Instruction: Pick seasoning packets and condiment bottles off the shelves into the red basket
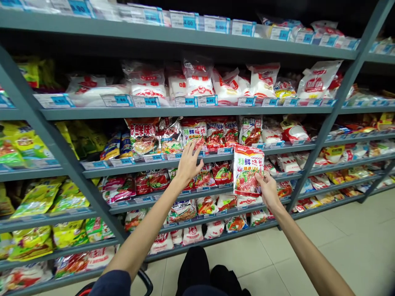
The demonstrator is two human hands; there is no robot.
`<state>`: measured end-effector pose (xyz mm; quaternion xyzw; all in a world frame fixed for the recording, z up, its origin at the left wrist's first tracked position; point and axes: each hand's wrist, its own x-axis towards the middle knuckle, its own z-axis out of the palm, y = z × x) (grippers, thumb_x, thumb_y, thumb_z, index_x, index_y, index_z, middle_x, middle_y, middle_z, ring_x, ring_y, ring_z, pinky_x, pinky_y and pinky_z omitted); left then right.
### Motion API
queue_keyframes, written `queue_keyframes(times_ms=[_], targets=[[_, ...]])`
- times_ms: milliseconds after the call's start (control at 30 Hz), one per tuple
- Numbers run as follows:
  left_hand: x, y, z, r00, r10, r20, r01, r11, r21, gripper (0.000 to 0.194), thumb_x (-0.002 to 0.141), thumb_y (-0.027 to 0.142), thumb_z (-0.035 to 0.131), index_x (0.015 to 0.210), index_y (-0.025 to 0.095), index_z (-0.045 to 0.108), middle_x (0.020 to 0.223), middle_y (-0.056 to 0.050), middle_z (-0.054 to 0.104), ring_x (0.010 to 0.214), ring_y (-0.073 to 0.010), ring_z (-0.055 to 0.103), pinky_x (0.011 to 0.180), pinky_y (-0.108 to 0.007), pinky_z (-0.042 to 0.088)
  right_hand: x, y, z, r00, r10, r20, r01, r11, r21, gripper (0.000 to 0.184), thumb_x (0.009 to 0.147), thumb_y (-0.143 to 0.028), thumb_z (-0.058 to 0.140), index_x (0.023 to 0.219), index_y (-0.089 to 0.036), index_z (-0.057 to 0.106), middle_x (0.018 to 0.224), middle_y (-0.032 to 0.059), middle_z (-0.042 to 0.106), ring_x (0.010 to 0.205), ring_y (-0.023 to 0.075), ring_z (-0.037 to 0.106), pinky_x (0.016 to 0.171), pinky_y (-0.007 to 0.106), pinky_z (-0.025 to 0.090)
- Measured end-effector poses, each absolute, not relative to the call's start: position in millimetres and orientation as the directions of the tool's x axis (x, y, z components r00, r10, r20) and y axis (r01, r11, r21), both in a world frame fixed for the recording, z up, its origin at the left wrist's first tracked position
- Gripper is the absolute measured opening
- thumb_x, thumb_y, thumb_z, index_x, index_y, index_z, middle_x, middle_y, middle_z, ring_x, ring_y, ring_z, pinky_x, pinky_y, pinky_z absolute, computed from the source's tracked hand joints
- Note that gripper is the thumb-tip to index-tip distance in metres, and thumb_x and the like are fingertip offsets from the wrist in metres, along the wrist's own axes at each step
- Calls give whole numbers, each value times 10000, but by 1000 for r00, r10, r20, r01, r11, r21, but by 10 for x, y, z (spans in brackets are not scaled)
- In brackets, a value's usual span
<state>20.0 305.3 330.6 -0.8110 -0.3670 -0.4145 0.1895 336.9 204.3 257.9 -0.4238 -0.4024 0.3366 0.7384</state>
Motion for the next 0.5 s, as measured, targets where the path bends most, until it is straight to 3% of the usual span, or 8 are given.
queue_keyframes(times_ms=[133, 300, 500], targets=[[499, 3100, 3405, 468, 387, 795, 678, -734, -42, 624, 962, 258, 488, 1548, 89, 354, 1647, -201, 328, 1564, -340, 236, 1278, -566, 268, 3465, 2052, 2539, 447, 837, 317, -130, 411, -902, 441, 715, -547, 848, 950, -210, 688, 944, 47, 773, 826, 216, 717, 770, 366, 615], [867, 3254, 3289, 478, 411, 776, 655, -756, -3, 611, 906, 265, 535, 1456, 15, 446, 1537, -264, 453, 1486, -378, 372, 1245, -546, 337, 3497, 2135, 2614, 440, 792, 423, -15, 478, -878, 414, 795, -549, 787, 1003, -204, 692, 998, 41, 765, 880, 191, 709, 829, 331, 586], [886, 3256, 3248, 430, 408, 805, 680, -733, 8, 561, 830, 235, 563, 1370, 83, 537, 1400, -210, 561, 1336, -353, 516, 1169, -515, 431, 3511, 2198, 2582, 451, 756, 474, -13, 536, -844, 399, 803, -517, 791, 1047, -217, 693, 1047, 39, 767, 937, 199, 715, 894, 347, 570]])
